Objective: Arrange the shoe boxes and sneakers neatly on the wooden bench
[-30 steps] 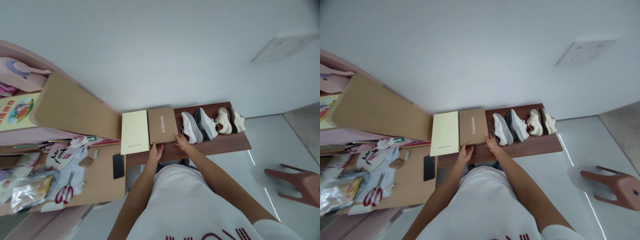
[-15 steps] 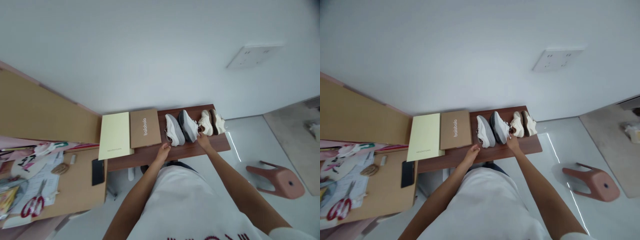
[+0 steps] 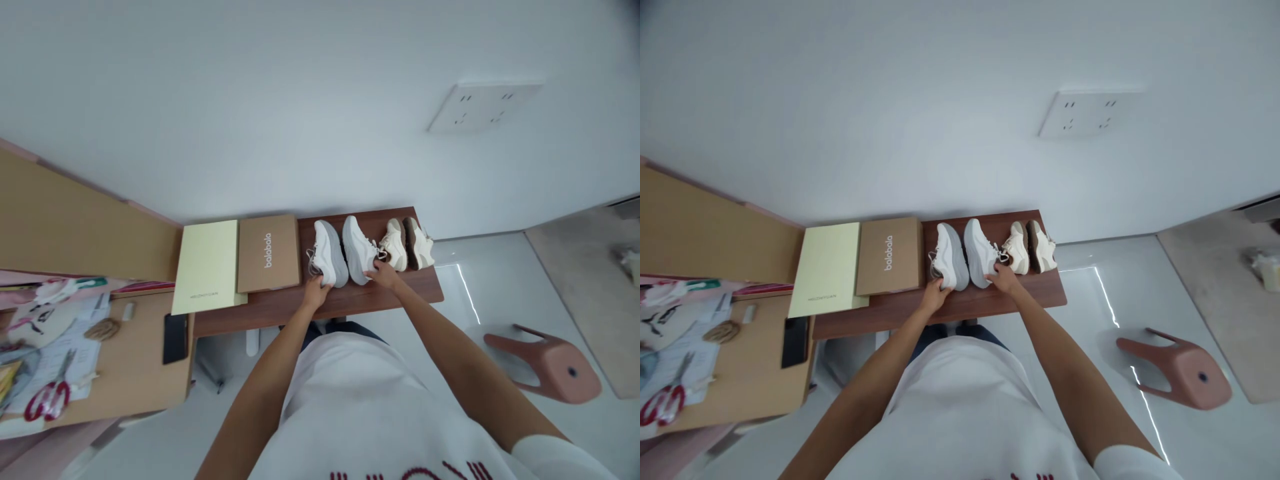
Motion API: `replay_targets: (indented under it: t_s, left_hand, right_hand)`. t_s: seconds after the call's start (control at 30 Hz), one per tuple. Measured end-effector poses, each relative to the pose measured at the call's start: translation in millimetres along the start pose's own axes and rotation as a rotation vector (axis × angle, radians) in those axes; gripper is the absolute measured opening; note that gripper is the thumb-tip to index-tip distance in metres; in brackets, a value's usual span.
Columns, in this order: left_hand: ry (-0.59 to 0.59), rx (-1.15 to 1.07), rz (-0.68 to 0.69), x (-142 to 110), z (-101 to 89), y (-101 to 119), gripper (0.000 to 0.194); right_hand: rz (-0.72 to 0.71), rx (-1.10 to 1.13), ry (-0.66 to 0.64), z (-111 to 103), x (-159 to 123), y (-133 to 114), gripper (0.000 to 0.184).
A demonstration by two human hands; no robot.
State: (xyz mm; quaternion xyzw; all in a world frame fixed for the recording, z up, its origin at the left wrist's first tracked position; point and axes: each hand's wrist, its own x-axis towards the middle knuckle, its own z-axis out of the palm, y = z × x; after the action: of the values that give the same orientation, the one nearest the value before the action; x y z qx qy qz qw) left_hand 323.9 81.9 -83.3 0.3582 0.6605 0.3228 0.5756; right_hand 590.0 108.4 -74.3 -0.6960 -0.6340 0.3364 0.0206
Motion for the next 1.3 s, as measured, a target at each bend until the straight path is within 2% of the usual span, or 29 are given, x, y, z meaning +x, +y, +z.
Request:
replay_targets:
  t_s: [0.13,0.27,0.33,0.53,0.83,1.0,1.13,1.3]
  left_hand:
    - [-0.002,0.018,0.07,-3.3,-3.4,23.5,0.031]
    - [-0.01,0.184,0.097,-4.9,-1.6,42.3,0.031]
    - [-0.032,0.252,0.113,-4.1,1.2,47.4,0.032]
    - [0.008,0.189,0.041,4.5,10.7,51.4,0.036]
    - [0.078,0.089,-0.044,17.5,14.8,46.2,0.037]
    - [0.094,0.146,0.002,19.4,16.3,43.6,0.04]
    - [0.12,0.123,-0.023,21.6,13.5,42.8,0.04]
    - [0.067,0.266,0.06,23.0,11.7,43.4,0.04]
  right_hand:
    - [-0.07,-0.102,0.114,-2.6,-7.0,-17.4,0.031]
    - [-0.061,-0.162,0.115,-5.8,-10.8,-44.4,0.035]
    - [-0.049,-0.191,0.102,-6.2,-10.0,-58.2,0.033]
    - [-0.071,-0.246,0.09,-0.9,1.1,-86.2,0.024]
    - [-0.097,-0.229,0.051,21.5,19.0,-93.8,0.018]
    - [-0.076,-0.199,0.012,27.6,20.4,-91.4,0.018]
    - [-0.069,-0.208,0.012,26.8,20.8,-91.4,0.02]
    - [-0.091,-0.203,0.001,26.2,22.8,-94.5,0.021]
